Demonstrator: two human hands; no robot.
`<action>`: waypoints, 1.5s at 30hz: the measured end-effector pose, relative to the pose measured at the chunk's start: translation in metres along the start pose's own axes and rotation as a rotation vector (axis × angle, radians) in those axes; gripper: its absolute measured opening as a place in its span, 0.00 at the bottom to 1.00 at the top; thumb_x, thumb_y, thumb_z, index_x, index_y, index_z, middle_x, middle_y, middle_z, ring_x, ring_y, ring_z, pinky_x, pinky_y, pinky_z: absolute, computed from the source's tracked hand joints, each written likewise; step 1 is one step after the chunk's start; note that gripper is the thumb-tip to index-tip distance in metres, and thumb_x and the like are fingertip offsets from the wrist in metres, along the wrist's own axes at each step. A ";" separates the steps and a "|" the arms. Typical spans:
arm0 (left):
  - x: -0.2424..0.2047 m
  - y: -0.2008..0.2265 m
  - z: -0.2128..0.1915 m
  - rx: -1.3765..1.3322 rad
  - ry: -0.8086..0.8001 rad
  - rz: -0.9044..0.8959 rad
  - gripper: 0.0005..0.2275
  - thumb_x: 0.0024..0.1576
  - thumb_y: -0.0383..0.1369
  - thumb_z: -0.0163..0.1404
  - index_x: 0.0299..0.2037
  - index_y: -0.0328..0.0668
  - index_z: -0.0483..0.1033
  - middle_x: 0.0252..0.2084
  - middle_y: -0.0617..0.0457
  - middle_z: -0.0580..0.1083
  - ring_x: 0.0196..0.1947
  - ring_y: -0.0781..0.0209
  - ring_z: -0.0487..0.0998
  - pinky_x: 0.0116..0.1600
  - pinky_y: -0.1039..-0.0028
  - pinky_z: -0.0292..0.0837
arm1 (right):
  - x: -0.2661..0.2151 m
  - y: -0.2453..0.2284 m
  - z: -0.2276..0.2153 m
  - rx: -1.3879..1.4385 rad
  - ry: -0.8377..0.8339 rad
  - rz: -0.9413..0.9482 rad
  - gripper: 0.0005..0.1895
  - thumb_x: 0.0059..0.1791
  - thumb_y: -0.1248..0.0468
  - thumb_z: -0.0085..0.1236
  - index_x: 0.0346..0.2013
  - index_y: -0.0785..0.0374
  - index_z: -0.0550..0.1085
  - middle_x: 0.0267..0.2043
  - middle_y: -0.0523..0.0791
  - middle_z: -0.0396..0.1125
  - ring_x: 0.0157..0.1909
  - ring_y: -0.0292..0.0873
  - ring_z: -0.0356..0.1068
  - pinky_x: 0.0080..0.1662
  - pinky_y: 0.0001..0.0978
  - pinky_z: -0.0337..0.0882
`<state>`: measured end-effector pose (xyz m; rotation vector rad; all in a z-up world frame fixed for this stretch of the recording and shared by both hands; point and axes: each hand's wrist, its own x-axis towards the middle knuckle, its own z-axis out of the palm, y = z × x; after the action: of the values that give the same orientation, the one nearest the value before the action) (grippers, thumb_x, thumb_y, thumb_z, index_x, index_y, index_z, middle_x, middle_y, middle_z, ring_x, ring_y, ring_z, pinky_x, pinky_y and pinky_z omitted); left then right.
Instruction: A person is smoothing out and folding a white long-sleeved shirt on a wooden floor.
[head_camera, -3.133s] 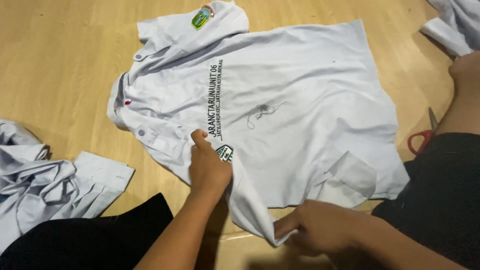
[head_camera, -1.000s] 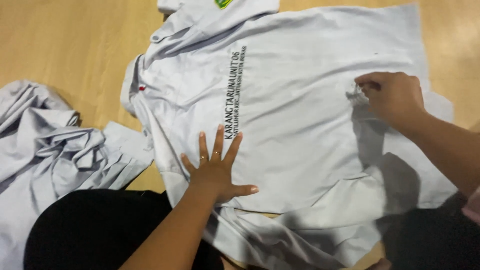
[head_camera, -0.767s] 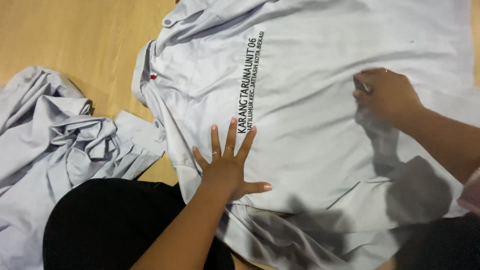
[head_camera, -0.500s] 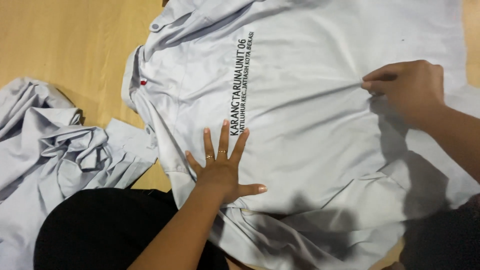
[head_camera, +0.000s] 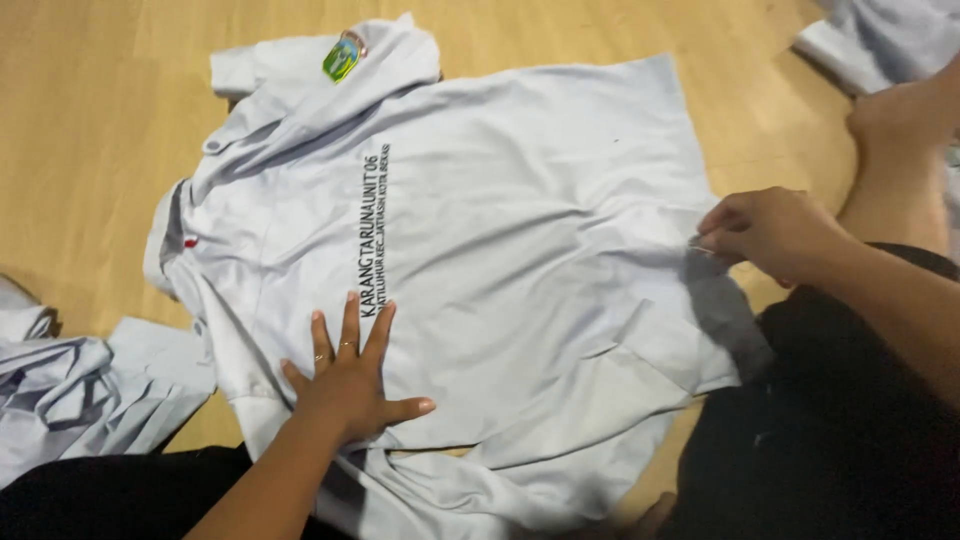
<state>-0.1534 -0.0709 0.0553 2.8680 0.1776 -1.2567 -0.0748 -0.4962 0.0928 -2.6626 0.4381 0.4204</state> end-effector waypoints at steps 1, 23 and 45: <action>0.000 0.000 0.002 0.003 0.013 0.005 0.57 0.52 0.68 0.54 0.75 0.80 0.12 0.77 0.65 0.04 0.78 0.43 0.07 0.73 0.29 0.28 | 0.008 0.021 -0.009 0.005 0.013 0.000 0.10 0.48 0.61 0.62 0.43 0.56 0.83 0.34 0.45 0.81 0.20 0.45 0.68 0.16 0.38 0.66; 0.028 -0.093 0.020 -0.572 0.418 -0.486 0.24 0.62 0.38 0.41 0.71 0.60 0.58 0.80 0.36 0.24 0.71 0.26 0.42 0.72 0.44 0.42 | -0.011 0.076 0.090 -0.287 -0.164 -0.172 0.33 0.46 0.66 0.45 0.66 0.39 0.69 0.65 0.45 0.69 0.61 0.50 0.74 0.61 0.40 0.71; 0.056 -0.132 0.015 -0.855 0.561 -0.742 0.20 0.53 0.32 0.47 0.57 0.59 0.74 0.67 0.38 0.59 0.67 0.34 0.51 0.59 0.51 0.67 | 0.014 0.097 0.104 -0.572 -0.114 -0.130 0.31 0.41 0.63 0.50 0.55 0.28 0.79 0.54 0.49 0.76 0.56 0.52 0.77 0.57 0.39 0.76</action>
<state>-0.1405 0.0650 0.0096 2.2821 1.4535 -0.1713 -0.1204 -0.5381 -0.0357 -3.1643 0.1133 0.7459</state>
